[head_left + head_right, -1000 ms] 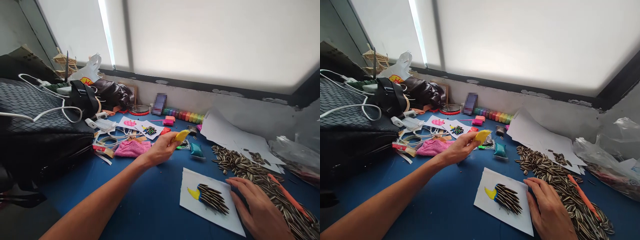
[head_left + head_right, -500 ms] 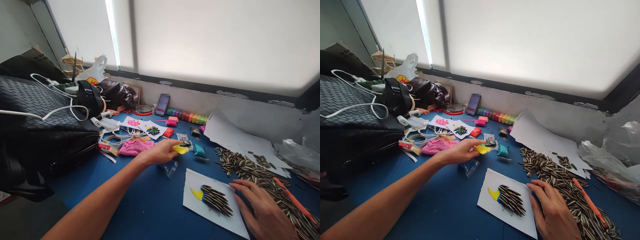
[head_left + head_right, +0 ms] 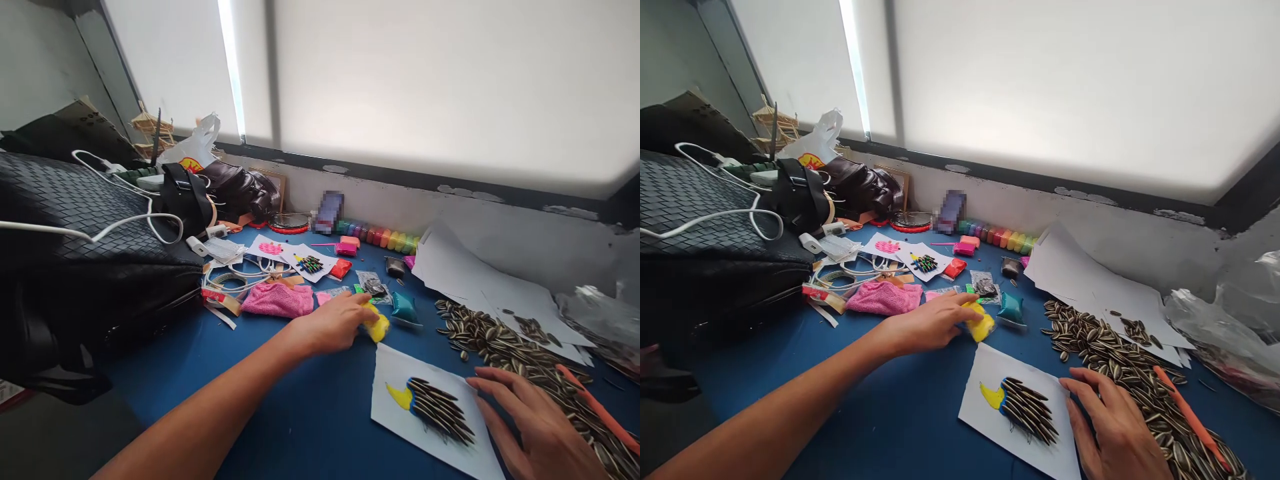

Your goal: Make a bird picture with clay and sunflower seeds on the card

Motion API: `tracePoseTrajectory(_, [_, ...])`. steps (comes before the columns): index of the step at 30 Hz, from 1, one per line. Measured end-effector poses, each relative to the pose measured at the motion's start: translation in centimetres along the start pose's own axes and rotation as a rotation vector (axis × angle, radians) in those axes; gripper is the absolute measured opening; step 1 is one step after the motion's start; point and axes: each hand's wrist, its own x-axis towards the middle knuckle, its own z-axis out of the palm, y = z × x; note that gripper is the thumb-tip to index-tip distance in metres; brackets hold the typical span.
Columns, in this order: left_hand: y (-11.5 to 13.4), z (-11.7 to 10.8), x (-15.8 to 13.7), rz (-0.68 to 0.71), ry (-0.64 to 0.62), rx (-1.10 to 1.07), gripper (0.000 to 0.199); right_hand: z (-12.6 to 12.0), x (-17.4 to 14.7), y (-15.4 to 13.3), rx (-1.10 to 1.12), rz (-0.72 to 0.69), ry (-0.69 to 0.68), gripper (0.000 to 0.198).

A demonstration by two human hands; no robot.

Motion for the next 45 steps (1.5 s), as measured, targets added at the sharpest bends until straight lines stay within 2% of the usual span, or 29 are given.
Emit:
tracePoseTrajectory(2, [0.1,0.9,0.7,-0.033,0.081,-0.014,0.046,0.0,0.2,-0.1,-0.025,-0.031,0.041,0.040])
tracePoseTrajectory(5, [0.1,1.3,1.6,-0.029,0.157,-0.050,0.052,-0.1,0.6,-0.6,-0.050,-0.064,0.090,0.042])
tracePoseTrajectory(8, [-0.5,0.9,2.1,-0.059,0.248,-0.072,0.044,-0.3,0.9,-0.9,-0.060,-0.076,0.096,0.043])
tracePoseTrajectory(12, [-2.1,-0.2,2.6,-0.211,0.347,-0.042,0.041,-0.5,0.8,-1.0,-0.064,-0.038,0.060,0.044])
tracePoseTrajectory(15, [-2.8,-0.6,3.4,-0.283,0.307,-0.011,0.026,-0.5,0.7,-1.0,-0.060,-0.033,0.017,0.044])
tracePoseTrajectory(17, [-2.9,-0.6,4.4,-0.314,0.251,0.009,0.033,-0.5,0.7,-1.1,-0.061,-0.045,0.014,0.043])
tracePoseTrajectory(21, [-2.5,-0.2,6.9,-0.408,0.172,0.050,0.034,-0.4,0.7,-1.4,-0.074,-0.079,0.036,0.042])
tracePoseTrajectory(28, [-3.0,0.7,9.5,-0.485,0.206,0.021,0.034,-0.8,1.2,-1.6,-0.116,-0.131,0.053,0.038])
tracePoseTrajectory(33, [-4.3,-0.6,8.9,-0.431,0.187,-0.010,0.034,-0.9,1.2,-1.5,-0.132,-0.132,0.050,0.039])
tracePoseTrajectory(37, [-5.1,-2.1,7.2,-0.381,0.048,0.012,0.033,-0.6,1.1,-1.2,-0.129,-0.136,0.043,0.039])
tracePoseTrajectory(40, [-4.9,-2.4,5.8,-0.340,-0.036,0.039,0.035,-0.3,1.0,-1.1,-0.116,-0.148,0.052,0.038])
tracePoseTrajectory(42, [-4.4,-2.2,5.3,-0.330,-0.045,0.062,0.034,-0.2,0.9,-1.2,-0.115,-0.153,0.054,0.036])
tracePoseTrajectory(45, [-3.5,-1.7,5.5,-0.360,0.005,0.087,0.033,-0.2,0.9,-1.5,-0.113,-0.156,0.060,0.035])
